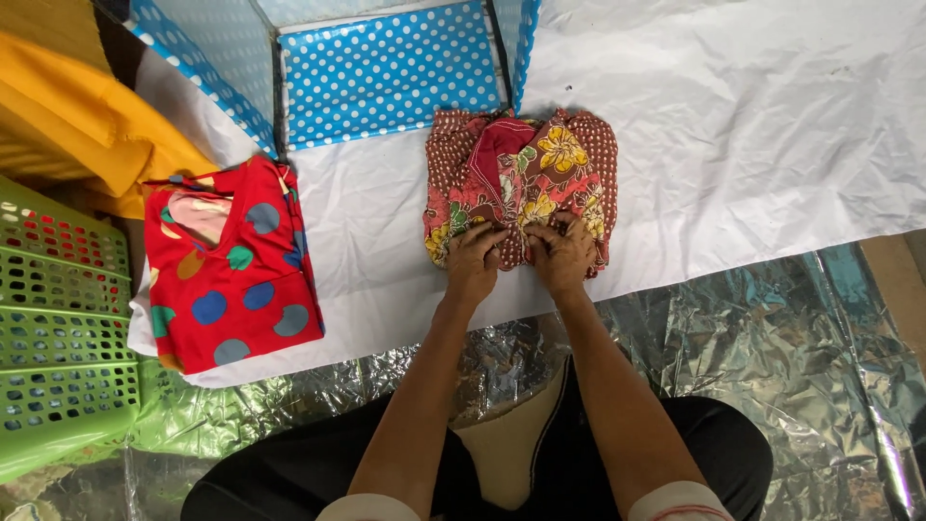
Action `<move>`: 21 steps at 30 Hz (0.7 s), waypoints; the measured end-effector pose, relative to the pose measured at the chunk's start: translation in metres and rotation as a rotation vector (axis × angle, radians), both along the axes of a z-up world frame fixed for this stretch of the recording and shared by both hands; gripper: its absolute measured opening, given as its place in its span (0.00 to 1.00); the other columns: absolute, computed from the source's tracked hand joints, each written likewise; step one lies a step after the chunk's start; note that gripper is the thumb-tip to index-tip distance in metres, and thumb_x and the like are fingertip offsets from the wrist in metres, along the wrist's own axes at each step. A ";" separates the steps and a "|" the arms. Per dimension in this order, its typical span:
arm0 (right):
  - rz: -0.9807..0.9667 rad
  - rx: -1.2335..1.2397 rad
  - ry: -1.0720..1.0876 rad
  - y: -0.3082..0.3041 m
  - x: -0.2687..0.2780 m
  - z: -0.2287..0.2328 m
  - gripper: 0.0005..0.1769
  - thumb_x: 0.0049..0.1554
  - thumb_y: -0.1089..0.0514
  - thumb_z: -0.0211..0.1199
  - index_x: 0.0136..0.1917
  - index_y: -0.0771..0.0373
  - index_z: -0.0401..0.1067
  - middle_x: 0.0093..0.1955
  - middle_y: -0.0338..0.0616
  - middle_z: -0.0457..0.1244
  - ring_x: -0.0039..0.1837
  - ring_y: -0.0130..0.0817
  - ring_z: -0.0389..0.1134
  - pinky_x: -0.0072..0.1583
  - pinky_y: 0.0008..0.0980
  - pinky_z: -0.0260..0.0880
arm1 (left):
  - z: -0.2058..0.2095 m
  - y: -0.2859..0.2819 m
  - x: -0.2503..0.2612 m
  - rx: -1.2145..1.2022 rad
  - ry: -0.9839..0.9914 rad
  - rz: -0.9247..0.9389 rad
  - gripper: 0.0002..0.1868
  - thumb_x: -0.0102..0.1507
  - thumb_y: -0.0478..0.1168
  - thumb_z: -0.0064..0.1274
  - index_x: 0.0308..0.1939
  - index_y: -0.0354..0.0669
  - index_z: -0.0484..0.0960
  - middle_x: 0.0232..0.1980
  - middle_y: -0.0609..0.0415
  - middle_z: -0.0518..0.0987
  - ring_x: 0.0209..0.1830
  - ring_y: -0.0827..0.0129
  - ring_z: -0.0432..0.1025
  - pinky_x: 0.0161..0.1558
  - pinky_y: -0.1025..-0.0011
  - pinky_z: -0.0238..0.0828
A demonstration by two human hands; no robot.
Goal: Folding various garments and organizing them into a blue polka-dot fabric shelf unit.
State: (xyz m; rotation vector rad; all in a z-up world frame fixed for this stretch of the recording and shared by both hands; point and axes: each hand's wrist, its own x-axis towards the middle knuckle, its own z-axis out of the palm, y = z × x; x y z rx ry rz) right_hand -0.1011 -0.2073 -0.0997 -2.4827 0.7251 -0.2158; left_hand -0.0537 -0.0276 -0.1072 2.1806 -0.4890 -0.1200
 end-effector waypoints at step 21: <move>0.108 -0.183 -0.112 0.049 -0.068 0.030 0.20 0.66 0.41 0.56 0.70 0.40 0.68 0.76 0.37 0.52 0.80 0.41 0.51 0.76 0.68 0.45 | 0.051 0.092 -0.056 -0.125 0.203 0.111 0.21 0.68 0.37 0.50 0.65 0.60 0.79 0.67 0.51 0.76 0.70 0.55 0.68 0.71 0.58 0.62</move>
